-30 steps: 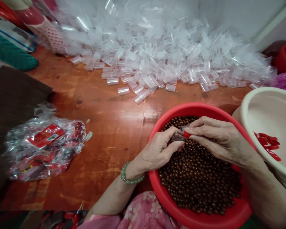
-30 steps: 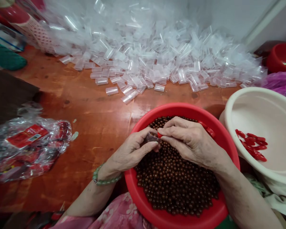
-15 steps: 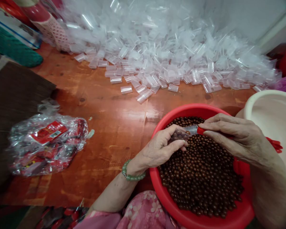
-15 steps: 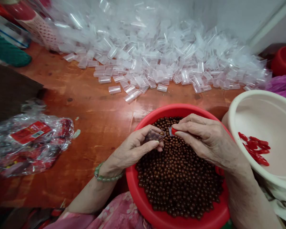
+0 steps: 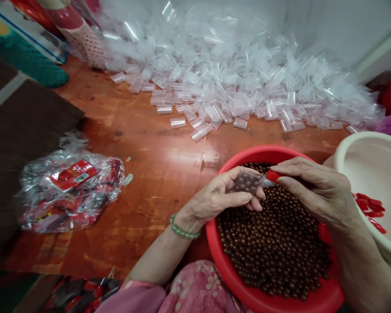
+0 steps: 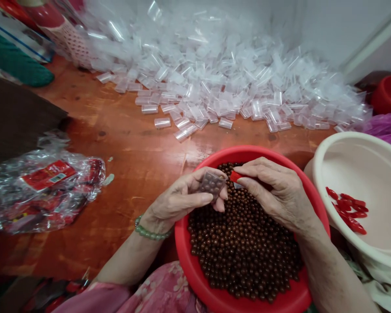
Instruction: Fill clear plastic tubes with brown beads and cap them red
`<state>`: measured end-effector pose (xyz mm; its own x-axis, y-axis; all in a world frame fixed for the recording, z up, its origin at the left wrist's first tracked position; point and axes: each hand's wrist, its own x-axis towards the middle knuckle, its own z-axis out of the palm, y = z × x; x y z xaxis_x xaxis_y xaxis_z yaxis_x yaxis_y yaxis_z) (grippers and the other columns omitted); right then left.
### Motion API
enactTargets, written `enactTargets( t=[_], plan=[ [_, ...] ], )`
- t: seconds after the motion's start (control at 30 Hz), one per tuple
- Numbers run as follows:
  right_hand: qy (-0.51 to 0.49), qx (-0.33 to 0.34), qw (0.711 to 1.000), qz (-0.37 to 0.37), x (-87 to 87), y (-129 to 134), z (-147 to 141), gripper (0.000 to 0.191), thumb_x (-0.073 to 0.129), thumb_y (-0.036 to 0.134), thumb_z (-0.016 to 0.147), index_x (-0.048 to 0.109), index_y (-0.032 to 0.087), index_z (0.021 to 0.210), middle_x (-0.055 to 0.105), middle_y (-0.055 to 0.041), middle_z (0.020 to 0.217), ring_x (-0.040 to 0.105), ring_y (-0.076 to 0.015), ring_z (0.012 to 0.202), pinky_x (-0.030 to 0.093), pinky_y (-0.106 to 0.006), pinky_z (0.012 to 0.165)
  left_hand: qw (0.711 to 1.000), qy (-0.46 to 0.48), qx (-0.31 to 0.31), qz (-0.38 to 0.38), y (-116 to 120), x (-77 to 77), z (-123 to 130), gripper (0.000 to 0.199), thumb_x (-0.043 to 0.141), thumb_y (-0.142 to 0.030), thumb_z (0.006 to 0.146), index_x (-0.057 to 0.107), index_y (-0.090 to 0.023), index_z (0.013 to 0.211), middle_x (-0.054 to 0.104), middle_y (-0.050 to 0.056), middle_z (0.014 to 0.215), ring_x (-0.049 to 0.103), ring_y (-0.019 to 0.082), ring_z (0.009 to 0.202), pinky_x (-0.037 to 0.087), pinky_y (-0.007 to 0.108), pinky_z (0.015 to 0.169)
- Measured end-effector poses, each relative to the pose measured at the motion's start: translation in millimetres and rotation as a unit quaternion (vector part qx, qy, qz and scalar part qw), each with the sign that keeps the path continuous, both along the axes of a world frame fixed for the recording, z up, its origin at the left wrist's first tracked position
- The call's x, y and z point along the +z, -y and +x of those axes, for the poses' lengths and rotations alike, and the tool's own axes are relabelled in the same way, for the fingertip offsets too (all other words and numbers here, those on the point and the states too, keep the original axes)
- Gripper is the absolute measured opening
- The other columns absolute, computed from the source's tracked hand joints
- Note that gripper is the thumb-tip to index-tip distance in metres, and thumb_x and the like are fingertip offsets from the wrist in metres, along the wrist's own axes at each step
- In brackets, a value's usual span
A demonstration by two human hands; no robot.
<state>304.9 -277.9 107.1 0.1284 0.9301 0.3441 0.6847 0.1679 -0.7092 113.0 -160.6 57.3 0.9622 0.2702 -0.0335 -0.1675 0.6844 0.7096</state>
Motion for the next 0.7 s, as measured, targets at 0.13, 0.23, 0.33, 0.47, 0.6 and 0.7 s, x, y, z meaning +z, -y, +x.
enactTargets(
  t=[0.13,0.23,0.33,0.47,0.6,0.7],
  plan=[
    [-0.03,-0.019,0.999,0.003,-1.1,2.8,1.1,0.033,0.068,0.011,0.09,0.073,0.034,0.113,0.074,0.0017,0.102,0.069,-0.0142,0.092,0.057,-0.027,0.084,1.0,0.005,0.02,-0.005,0.3,-2.6,0.3,0.031,0.073,-0.033,0.087,0.066,-0.016,0.112,0.071,0.008,0.099,0.07,0.015,0.084,0.053,0.028,0.082],
    [-0.06,-0.044,0.997,-0.001,-1.4,4.3,0.2,0.034,0.067,0.012,0.091,0.073,0.035,0.114,0.074,0.0031,0.105,0.068,-0.0124,0.096,0.055,-0.026,0.088,1.0,-0.009,0.027,0.002,1.5,-2.3,0.9,0.033,0.074,-0.036,0.086,0.066,-0.016,0.111,0.071,0.008,0.098,0.07,0.015,0.084,0.053,0.028,0.082],
    [-0.084,-0.055,0.995,-0.006,-1.8,4.0,-2.6,0.036,0.068,0.012,0.091,0.072,0.036,0.118,0.073,0.0042,0.11,0.068,-0.0111,0.099,0.055,-0.024,0.091,1.0,0.002,0.03,-0.008,1.4,-2.5,1.3,0.034,0.074,-0.038,0.087,0.066,-0.015,0.111,0.071,0.008,0.099,0.07,0.014,0.083,0.052,0.025,0.08],
    [-0.073,-0.032,0.997,0.017,-2.5,0.3,-6.3,0.042,0.067,0.009,0.09,0.072,0.037,0.119,0.074,0.0052,0.108,0.068,-0.0095,0.098,0.055,-0.022,0.092,0.999,0.019,0.0,-0.049,-1.0,-3.6,1.4,0.033,0.07,-0.037,0.09,0.066,-0.013,0.113,0.072,0.009,0.1,0.072,0.015,0.081,0.054,0.025,0.076],
    [-0.044,-0.014,0.998,0.042,-2.9,-3.7,-7.8,0.044,0.069,0.006,0.087,0.072,0.037,0.119,0.075,0.0044,0.106,0.069,-0.0105,0.096,0.056,-0.022,0.088,0.995,0.017,0.002,-0.099,-3.8,-3.4,2.8,0.035,0.071,-0.036,0.089,0.066,-0.011,0.112,0.074,0.011,0.096,0.073,0.016,0.077,0.055,0.025,0.073],
    [-0.033,-0.02,0.998,0.048,-3.0,-4.9,-8.2,0.044,0.069,0.006,0.087,0.073,0.037,0.118,0.075,0.0037,0.104,0.07,-0.0117,0.095,0.057,-0.024,0.086,0.994,0.021,0.0,-0.108,-4.9,-2.8,4.0,0.035,0.071,-0.036,0.089,0.067,-0.009,0.11,0.074,0.011,0.095,0.073,0.017,0.077,0.056,0.024,0.071]
  ],
)
